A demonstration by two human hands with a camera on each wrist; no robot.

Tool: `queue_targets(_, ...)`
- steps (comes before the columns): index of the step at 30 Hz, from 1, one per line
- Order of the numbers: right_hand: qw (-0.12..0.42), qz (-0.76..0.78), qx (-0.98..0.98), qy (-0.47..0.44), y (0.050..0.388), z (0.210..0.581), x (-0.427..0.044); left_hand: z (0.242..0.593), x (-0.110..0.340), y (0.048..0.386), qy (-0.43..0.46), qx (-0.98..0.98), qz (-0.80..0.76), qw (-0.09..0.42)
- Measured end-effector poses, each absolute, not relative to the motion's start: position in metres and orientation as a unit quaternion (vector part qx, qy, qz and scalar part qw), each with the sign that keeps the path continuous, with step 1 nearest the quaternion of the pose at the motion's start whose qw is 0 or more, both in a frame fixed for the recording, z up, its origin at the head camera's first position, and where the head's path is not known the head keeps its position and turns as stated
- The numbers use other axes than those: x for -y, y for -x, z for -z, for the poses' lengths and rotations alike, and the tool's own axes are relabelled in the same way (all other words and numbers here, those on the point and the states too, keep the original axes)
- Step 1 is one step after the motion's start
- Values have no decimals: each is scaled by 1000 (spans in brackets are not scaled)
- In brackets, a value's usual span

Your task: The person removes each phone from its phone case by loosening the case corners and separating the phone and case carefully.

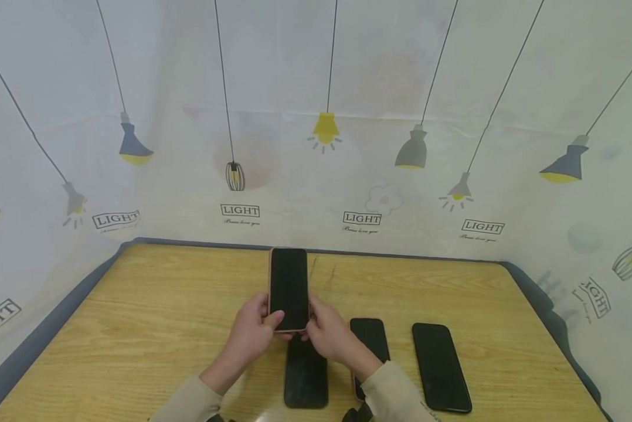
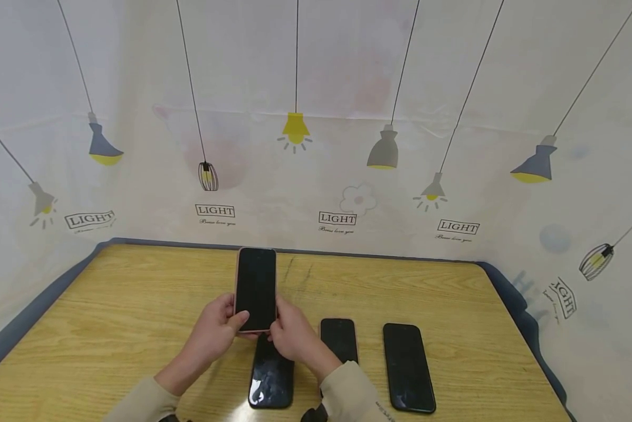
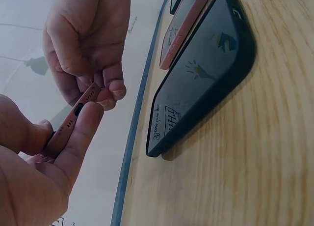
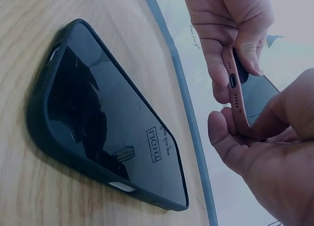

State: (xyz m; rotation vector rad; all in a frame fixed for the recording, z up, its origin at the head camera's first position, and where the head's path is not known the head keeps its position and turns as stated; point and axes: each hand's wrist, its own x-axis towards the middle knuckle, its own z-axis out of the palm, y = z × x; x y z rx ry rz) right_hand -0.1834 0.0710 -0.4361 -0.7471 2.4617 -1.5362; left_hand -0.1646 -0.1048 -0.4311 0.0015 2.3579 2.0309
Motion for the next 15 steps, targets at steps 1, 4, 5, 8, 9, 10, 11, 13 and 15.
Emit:
queue_targets(1, 76, 515, -817, 246, 183, 436, -71, 431, 105, 165, 0, -756, -654, 15)
queue_targets(4, 84, 520, -814, 245, 183, 437, -71, 430, 106, 164, -1, -753, -658, 13)
queue_targets(5, 87, 520, -814, 246, 184, 437, -71, 430, 106, 164, -2, -751, -661, 12)
queue_targets(8, 95, 517, -813, 250, 184, 436, -72, 430, 107, 164, -6, -746, -666, 11)
queue_targets(9, 100, 517, -813, 251, 185, 436, -72, 430, 107, 164, -6, -743, -669, 12)
queue_targets(10, 103, 516, -812, 251, 185, 436, -72, 430, 107, 164, -5, -740, -673, 13)
queue_targets(11, 107, 516, -812, 250, 185, 436, -72, 430, 107, 164, -5, -736, -677, 15)
queue_targets(13, 116, 518, -811, 247, 185, 435, -73, 431, 108, 165, -7, -730, -683, 18)
queue_targets(15, 122, 523, -807, 244, 185, 435, -73, 432, 108, 165, -6, -722, -691, 21)
